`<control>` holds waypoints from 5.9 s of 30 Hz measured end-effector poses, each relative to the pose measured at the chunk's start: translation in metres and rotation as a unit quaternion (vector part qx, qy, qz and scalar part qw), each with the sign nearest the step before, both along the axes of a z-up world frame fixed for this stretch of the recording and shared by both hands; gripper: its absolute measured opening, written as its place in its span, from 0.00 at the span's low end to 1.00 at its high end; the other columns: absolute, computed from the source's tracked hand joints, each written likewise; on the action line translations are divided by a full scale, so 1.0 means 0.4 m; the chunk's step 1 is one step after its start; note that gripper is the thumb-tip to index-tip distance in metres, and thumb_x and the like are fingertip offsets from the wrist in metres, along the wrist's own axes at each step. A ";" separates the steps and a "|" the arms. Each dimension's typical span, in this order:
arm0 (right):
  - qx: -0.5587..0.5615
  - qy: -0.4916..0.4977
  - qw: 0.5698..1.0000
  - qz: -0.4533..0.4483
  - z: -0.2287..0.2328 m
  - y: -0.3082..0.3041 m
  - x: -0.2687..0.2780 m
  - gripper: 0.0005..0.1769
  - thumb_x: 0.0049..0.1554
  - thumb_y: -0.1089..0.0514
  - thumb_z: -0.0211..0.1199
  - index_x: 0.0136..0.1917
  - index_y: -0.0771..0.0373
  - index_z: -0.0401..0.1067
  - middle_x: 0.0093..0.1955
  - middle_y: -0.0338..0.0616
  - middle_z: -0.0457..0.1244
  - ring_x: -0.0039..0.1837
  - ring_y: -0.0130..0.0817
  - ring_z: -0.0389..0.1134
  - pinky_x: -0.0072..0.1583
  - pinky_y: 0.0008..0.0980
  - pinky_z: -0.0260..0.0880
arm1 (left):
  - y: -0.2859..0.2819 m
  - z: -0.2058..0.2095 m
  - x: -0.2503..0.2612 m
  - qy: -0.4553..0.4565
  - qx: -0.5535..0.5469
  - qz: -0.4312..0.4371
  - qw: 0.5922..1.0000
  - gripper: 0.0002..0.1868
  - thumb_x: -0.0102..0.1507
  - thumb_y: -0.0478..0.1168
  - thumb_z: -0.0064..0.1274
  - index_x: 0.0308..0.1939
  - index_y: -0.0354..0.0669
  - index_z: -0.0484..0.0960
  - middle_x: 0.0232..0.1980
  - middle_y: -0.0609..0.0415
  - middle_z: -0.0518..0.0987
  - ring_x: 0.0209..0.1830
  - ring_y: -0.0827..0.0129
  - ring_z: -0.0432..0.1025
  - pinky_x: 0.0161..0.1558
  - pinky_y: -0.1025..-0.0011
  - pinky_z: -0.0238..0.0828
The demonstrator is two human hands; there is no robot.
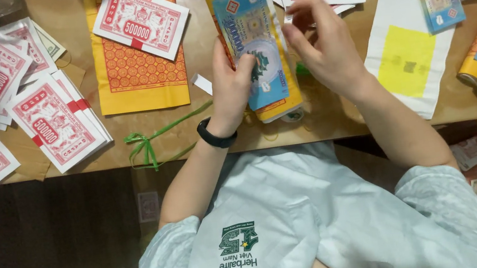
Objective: Counting and bundling various denominations of joss paper (hell money) on a wooden table.
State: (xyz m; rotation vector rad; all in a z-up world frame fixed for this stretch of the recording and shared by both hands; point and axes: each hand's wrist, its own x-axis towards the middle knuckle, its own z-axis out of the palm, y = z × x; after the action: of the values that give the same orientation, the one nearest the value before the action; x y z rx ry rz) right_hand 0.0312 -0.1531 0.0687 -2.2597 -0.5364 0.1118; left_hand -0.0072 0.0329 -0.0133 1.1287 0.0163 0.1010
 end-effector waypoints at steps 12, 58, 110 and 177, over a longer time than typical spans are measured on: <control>0.263 0.059 0.963 -0.028 -0.094 0.084 -0.069 0.26 0.76 0.55 0.48 0.80 0.67 0.46 0.75 0.48 0.53 0.78 0.35 0.53 0.80 0.34 0.51 | -0.052 0.037 -0.038 -0.033 0.074 0.042 0.996 0.26 0.68 0.32 0.47 0.69 0.35 0.61 0.60 0.51 0.75 0.59 0.69 0.72 0.61 0.69 0.72; 0.142 0.330 0.926 0.117 -0.074 0.002 -0.113 0.15 0.58 0.64 0.68 0.59 0.71 0.75 0.52 0.43 0.71 0.52 0.29 0.72 0.55 0.31 0.73 | 0.113 0.033 -0.028 -0.040 -0.174 -0.035 0.983 0.23 0.71 0.49 0.60 0.59 0.31 0.79 0.51 0.53 0.82 0.51 0.72 0.76 0.57 0.67 0.75; 0.088 0.266 0.952 0.119 -0.102 -0.058 -0.128 0.17 0.56 0.68 0.67 0.59 0.72 0.74 0.53 0.41 0.70 0.53 0.28 0.71 0.56 0.30 0.73 | 0.144 0.016 -0.046 -0.070 -0.049 -0.080 0.993 0.28 0.63 0.38 0.70 0.64 0.35 0.77 0.60 0.52 0.82 0.60 0.71 0.76 0.65 0.68 0.74; -0.144 -0.148 0.969 0.134 -0.057 -0.002 -0.131 0.21 0.56 0.59 0.75 0.62 0.61 0.78 0.58 0.46 0.66 0.62 0.46 0.66 0.62 0.43 0.67 | 0.104 0.030 -0.131 -0.208 0.516 -0.144 0.818 0.13 0.71 0.41 0.58 0.58 0.45 0.78 0.58 0.55 0.76 0.62 0.60 0.70 0.65 0.64 0.69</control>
State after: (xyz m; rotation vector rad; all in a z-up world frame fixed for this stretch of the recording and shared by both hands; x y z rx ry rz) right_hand -0.0213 -0.1539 0.0457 -2.4897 -1.0430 -0.0159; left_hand -0.0594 0.0747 -0.0015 2.1637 -0.6784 0.0835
